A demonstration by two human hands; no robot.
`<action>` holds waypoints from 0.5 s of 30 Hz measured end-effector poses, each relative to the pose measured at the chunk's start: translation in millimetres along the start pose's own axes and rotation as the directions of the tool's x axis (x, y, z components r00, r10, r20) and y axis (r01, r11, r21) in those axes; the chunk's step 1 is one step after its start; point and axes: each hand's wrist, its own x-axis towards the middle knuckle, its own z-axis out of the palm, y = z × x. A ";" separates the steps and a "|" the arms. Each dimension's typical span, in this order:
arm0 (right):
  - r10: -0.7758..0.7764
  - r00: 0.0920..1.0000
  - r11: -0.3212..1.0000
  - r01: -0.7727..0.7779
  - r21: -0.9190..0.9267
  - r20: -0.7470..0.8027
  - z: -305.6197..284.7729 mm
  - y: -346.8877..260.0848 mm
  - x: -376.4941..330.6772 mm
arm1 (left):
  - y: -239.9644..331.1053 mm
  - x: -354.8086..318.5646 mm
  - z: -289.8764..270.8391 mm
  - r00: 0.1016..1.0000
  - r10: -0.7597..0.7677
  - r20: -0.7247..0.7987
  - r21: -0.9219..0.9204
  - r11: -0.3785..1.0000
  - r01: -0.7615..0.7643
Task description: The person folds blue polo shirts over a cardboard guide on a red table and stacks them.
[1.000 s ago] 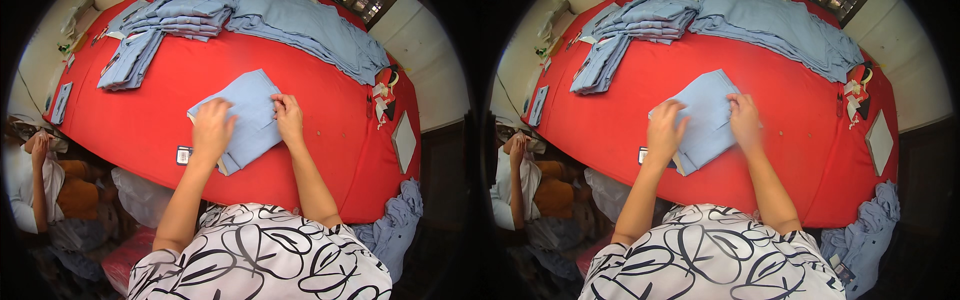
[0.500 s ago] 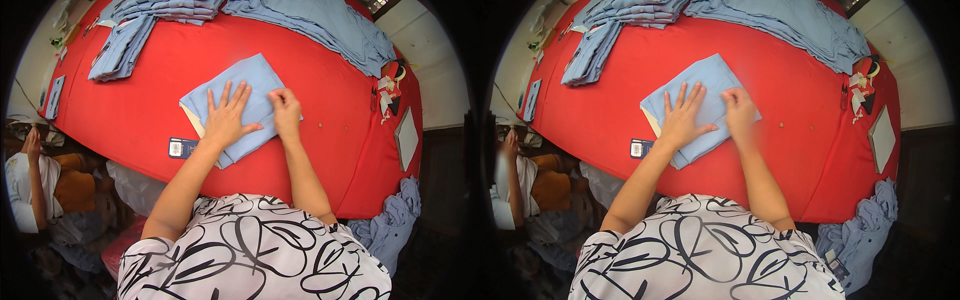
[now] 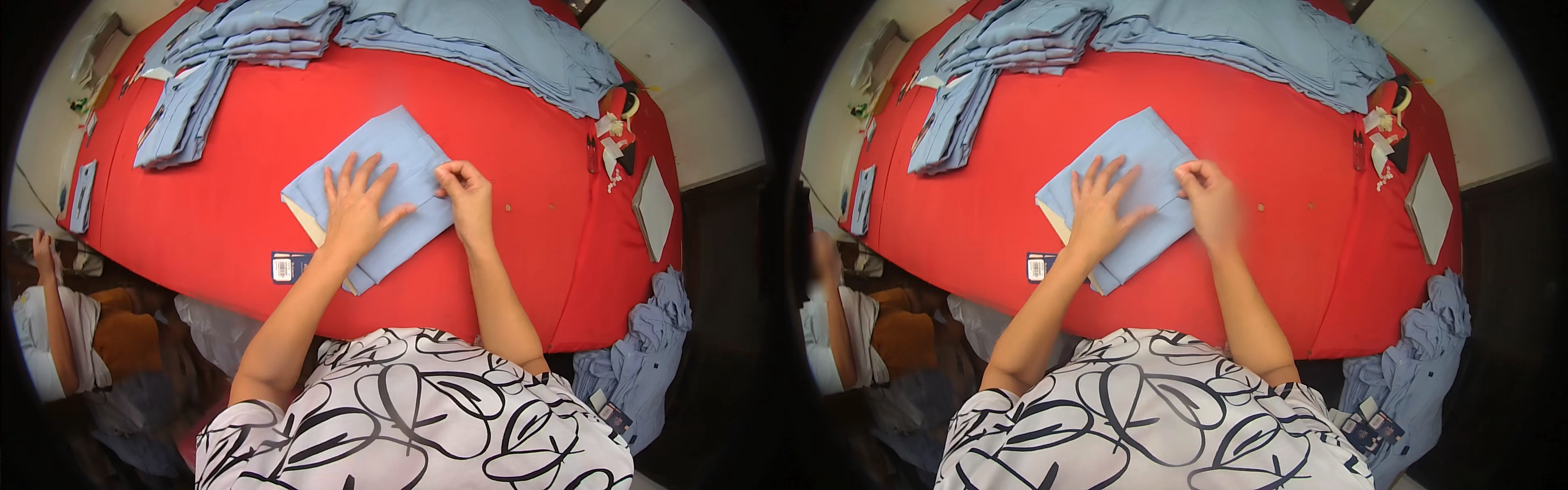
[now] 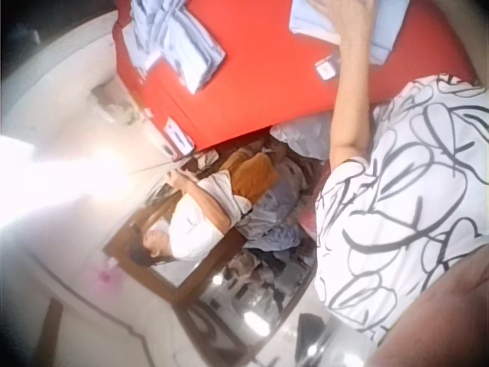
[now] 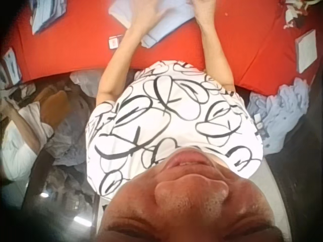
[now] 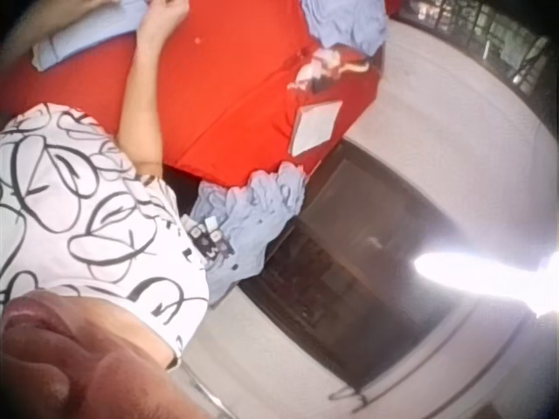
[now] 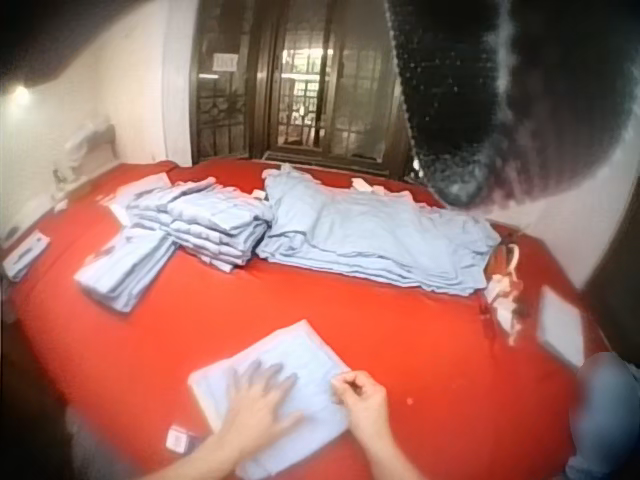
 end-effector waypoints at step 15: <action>-0.495 0.803 0.027 -0.368 -0.929 -0.333 -249.2 3.0 149.8 | 15.1 31.6 9.7 0.980 -0.195 -0.030 -0.575 0.806 0.143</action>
